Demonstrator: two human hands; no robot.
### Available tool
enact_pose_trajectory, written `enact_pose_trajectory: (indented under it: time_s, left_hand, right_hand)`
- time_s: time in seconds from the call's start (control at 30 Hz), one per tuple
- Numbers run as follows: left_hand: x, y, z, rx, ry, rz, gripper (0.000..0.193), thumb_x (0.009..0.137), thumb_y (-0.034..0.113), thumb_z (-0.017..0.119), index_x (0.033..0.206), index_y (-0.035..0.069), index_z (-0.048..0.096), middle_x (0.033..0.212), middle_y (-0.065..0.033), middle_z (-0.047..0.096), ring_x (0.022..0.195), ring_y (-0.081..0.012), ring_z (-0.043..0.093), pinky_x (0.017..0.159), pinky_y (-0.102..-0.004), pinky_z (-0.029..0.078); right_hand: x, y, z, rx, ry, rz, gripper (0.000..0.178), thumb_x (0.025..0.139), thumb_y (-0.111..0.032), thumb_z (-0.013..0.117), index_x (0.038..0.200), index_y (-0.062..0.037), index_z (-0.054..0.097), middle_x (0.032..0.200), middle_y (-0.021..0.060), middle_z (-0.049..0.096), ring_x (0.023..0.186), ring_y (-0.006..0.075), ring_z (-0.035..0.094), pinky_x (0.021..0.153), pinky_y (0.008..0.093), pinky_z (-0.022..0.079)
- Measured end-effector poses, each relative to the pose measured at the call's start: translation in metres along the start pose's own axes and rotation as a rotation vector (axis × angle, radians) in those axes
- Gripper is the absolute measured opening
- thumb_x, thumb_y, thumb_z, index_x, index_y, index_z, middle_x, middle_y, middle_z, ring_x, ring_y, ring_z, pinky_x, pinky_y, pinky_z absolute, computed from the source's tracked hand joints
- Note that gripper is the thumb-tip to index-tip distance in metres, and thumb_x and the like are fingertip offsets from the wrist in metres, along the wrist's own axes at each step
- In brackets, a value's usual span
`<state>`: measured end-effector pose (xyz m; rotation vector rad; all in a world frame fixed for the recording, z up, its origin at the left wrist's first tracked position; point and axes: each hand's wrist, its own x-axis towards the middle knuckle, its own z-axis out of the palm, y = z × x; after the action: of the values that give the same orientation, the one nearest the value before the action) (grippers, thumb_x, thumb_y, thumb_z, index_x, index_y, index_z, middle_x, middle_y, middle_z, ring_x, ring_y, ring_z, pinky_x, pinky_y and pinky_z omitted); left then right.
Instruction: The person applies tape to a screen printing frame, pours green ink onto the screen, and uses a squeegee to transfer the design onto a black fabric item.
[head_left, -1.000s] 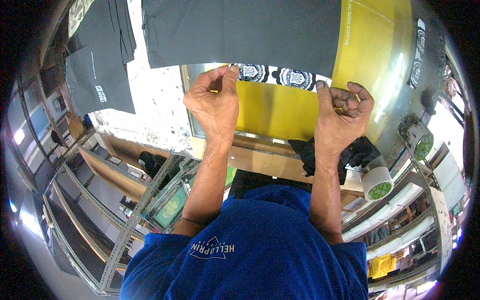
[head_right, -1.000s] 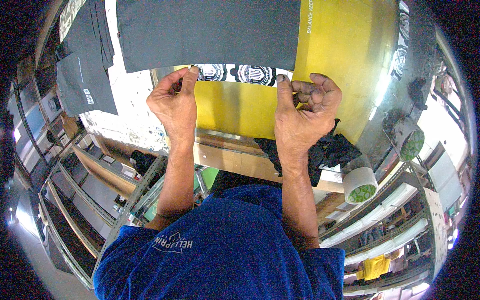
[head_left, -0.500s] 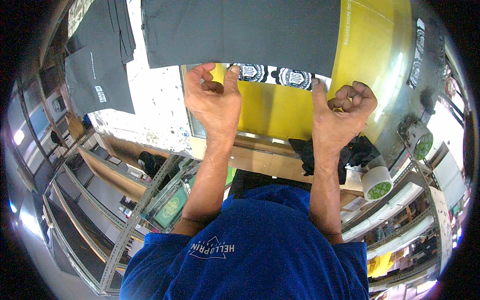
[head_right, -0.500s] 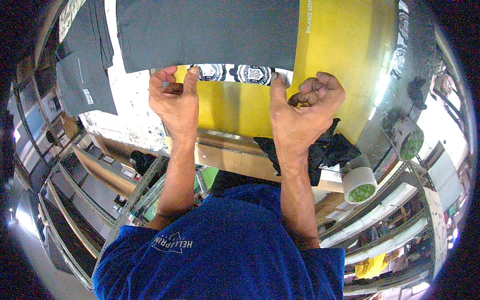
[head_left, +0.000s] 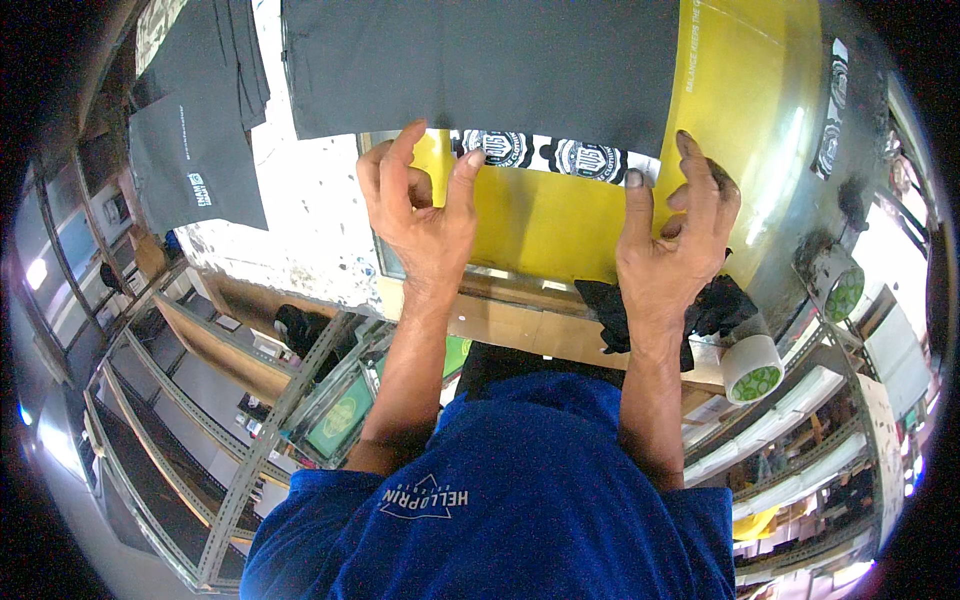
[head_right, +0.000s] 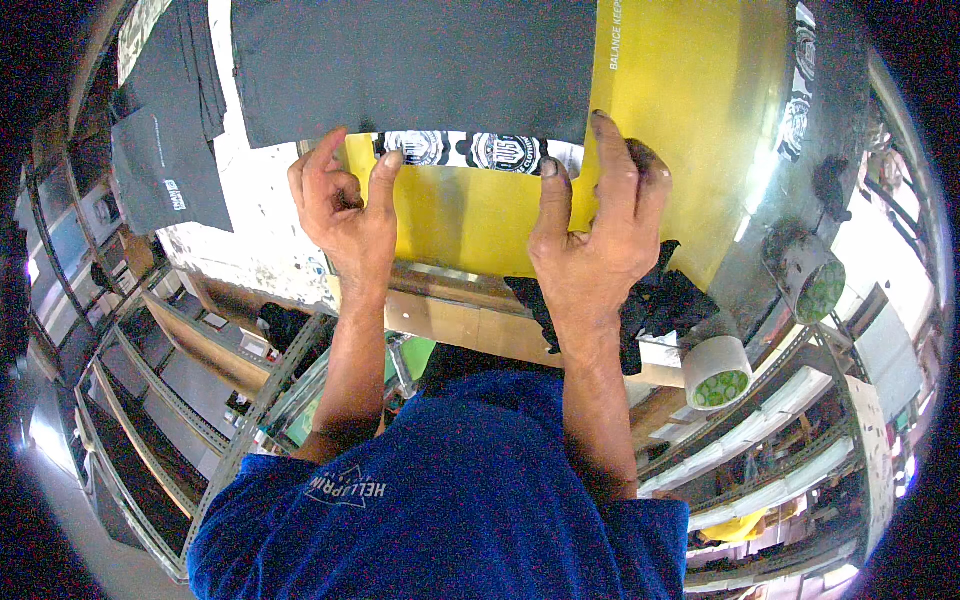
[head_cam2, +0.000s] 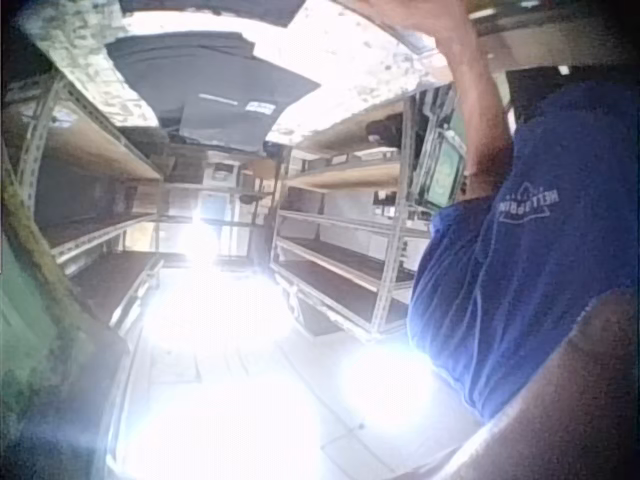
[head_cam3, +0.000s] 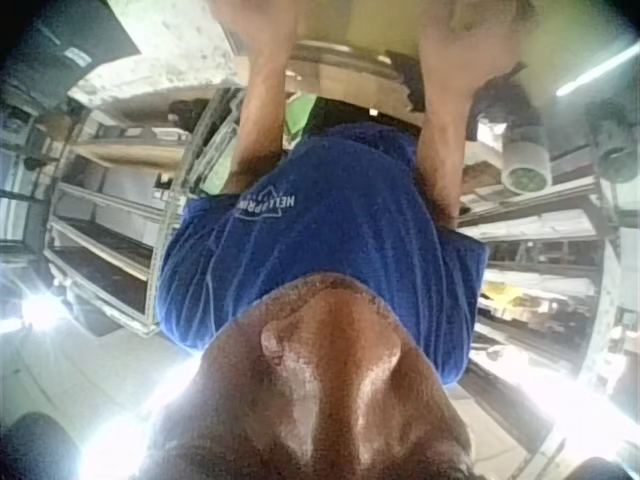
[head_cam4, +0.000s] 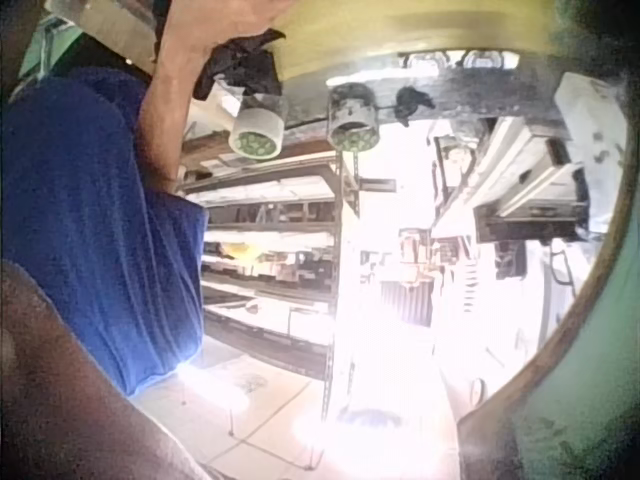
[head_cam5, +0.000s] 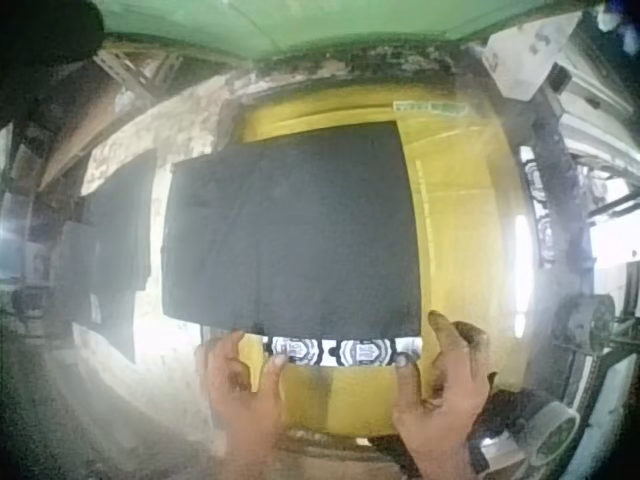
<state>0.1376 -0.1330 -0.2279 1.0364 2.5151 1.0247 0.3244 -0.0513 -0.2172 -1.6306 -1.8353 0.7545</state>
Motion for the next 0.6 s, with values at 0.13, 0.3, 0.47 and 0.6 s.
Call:
enact_pose_trajectory:
  time_s: [0.13, 0.3, 0.47, 0.6]
  left_hand:
    - [0.002, -0.014, -0.002, 0.075, 0.053, 0.318, 0.053, 0.084, 0.023, 0.082, 0.132, 0.007, 0.065, 0.123, -0.0175, 0.046, 0.096, -0.0216, 0.051, 0.078, -0.0371, 0.049]
    - [0.009, -0.023, -0.009, 0.261, -0.073, 0.362, 0.055, 0.091, 0.043, 0.072, 0.135, 0.012, 0.064, 0.150, -0.0235, 0.033, 0.118, -0.0340, 0.042, 0.097, -0.0493, 0.039]
    - [0.008, -0.022, -0.009, 0.317, -0.125, 0.374, 0.054, 0.093, 0.048, 0.068, 0.135, 0.015, 0.066, 0.156, -0.0207, 0.030, 0.127, -0.0383, 0.038, 0.104, -0.0569, 0.031]
    - [0.008, -0.024, -0.008, 0.327, -0.138, 0.371, 0.052, 0.093, 0.048, 0.068, 0.133, 0.015, 0.067, 0.156, -0.0207, 0.030, 0.133, -0.0402, 0.034, 0.106, -0.0579, 0.029]
  right_hand:
    - [0.005, 0.000, -0.001, -0.163, -0.065, -0.227, 0.056, 0.079, -0.014, 0.077, 0.133, -0.0151, 0.065, 0.134, 0.0174, 0.052, 0.124, 0.0377, 0.046, 0.103, 0.0481, 0.040]
    - [0.005, -0.004, -0.002, -0.275, -0.166, -0.258, 0.054, 0.083, -0.024, 0.074, 0.136, -0.0220, 0.064, 0.147, 0.0136, 0.043, 0.131, 0.0402, 0.038, 0.108, 0.0557, 0.032]
    - [0.004, -0.002, 0.001, -0.292, -0.180, -0.261, 0.054, 0.084, -0.027, 0.073, 0.137, -0.0232, 0.063, 0.149, 0.0130, 0.042, 0.132, 0.0402, 0.038, 0.108, 0.0564, 0.031]
    - [0.005, -0.005, -0.002, -0.314, -0.210, -0.239, 0.051, 0.086, -0.028, 0.072, 0.136, -0.0210, 0.064, 0.148, 0.0145, 0.043, 0.133, 0.0403, 0.037, 0.110, 0.0561, 0.030]
